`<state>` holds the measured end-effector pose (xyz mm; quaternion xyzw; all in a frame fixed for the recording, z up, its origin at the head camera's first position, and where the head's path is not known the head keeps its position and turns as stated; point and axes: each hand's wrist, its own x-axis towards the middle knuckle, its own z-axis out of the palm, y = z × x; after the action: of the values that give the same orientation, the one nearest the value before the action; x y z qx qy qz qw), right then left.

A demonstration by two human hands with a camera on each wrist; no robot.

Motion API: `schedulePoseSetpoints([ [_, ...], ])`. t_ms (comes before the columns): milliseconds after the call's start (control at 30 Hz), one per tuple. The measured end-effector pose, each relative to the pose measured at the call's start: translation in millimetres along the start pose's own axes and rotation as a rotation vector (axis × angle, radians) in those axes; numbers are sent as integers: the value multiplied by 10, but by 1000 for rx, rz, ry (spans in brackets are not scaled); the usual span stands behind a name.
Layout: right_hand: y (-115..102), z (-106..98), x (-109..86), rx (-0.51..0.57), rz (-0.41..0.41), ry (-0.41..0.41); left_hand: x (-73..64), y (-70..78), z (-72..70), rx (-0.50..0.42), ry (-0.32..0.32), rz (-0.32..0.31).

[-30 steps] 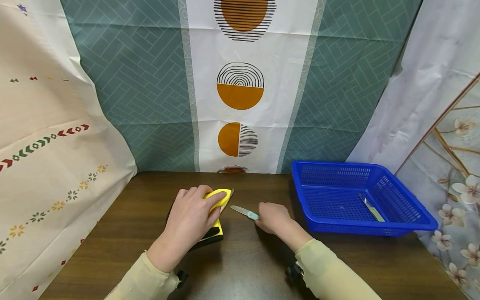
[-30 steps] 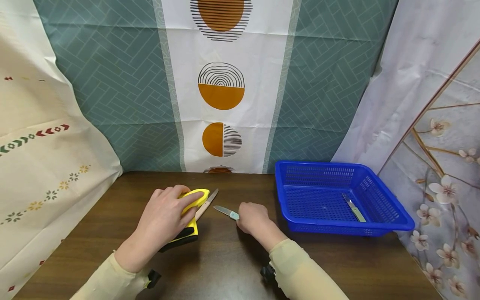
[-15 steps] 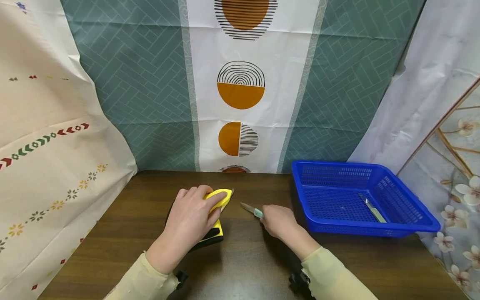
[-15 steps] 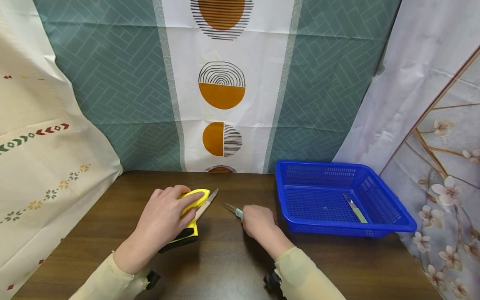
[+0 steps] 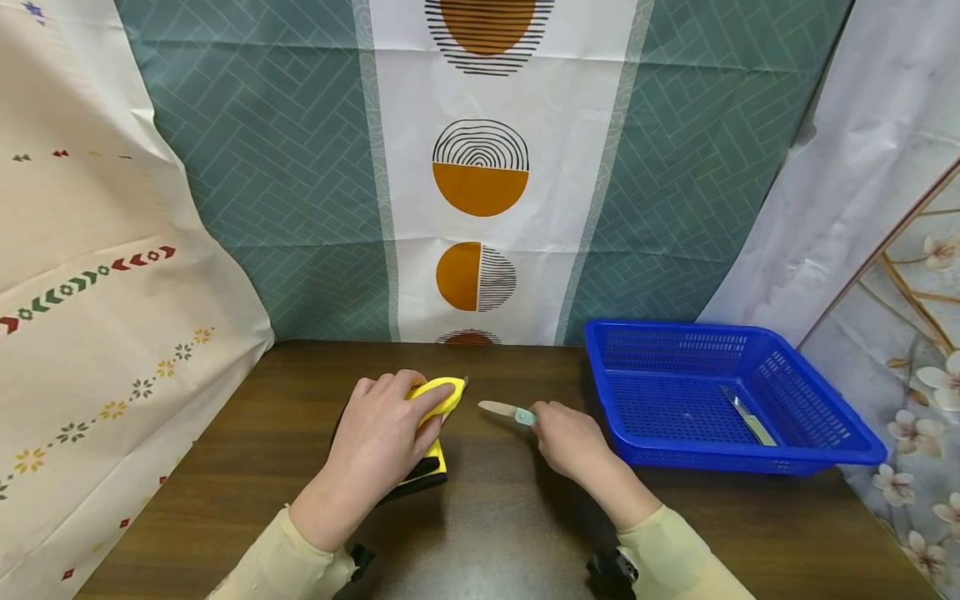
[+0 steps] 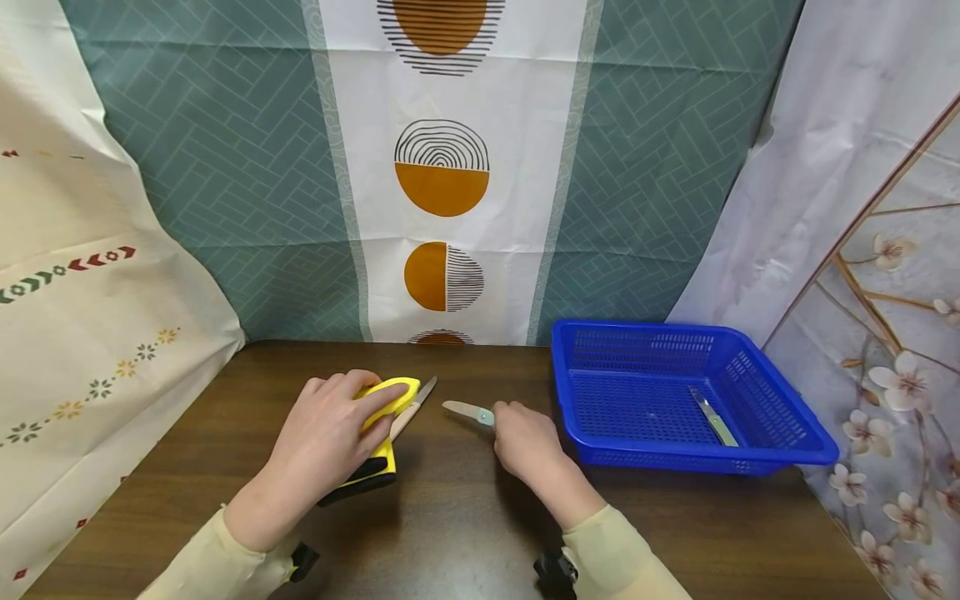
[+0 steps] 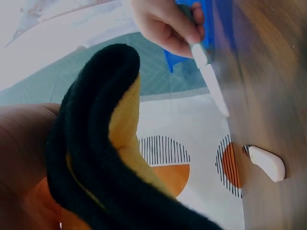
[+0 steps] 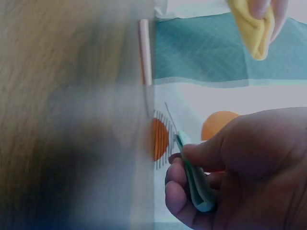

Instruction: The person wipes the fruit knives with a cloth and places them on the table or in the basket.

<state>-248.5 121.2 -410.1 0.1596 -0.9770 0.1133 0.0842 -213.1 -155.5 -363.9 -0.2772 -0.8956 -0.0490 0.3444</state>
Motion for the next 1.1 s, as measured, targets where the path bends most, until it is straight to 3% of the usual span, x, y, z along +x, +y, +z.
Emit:
schedulePoseSetpoints([
  [233, -52, -75, -38, 149, -21, 31, 1, 2, -2, -10, 18, 7],
  [667, -178, -308, -132, 296, -57, 76, 12, 29, -19, -31, 95, 37],
  [900, -256, -377, -162, 283, -72, 113, 31, 48, -36, -30, 115, 52],
  [1100, -339, -394, -205, 199, -110, 143, 6, 91, -34, -32, 109, 62],
])
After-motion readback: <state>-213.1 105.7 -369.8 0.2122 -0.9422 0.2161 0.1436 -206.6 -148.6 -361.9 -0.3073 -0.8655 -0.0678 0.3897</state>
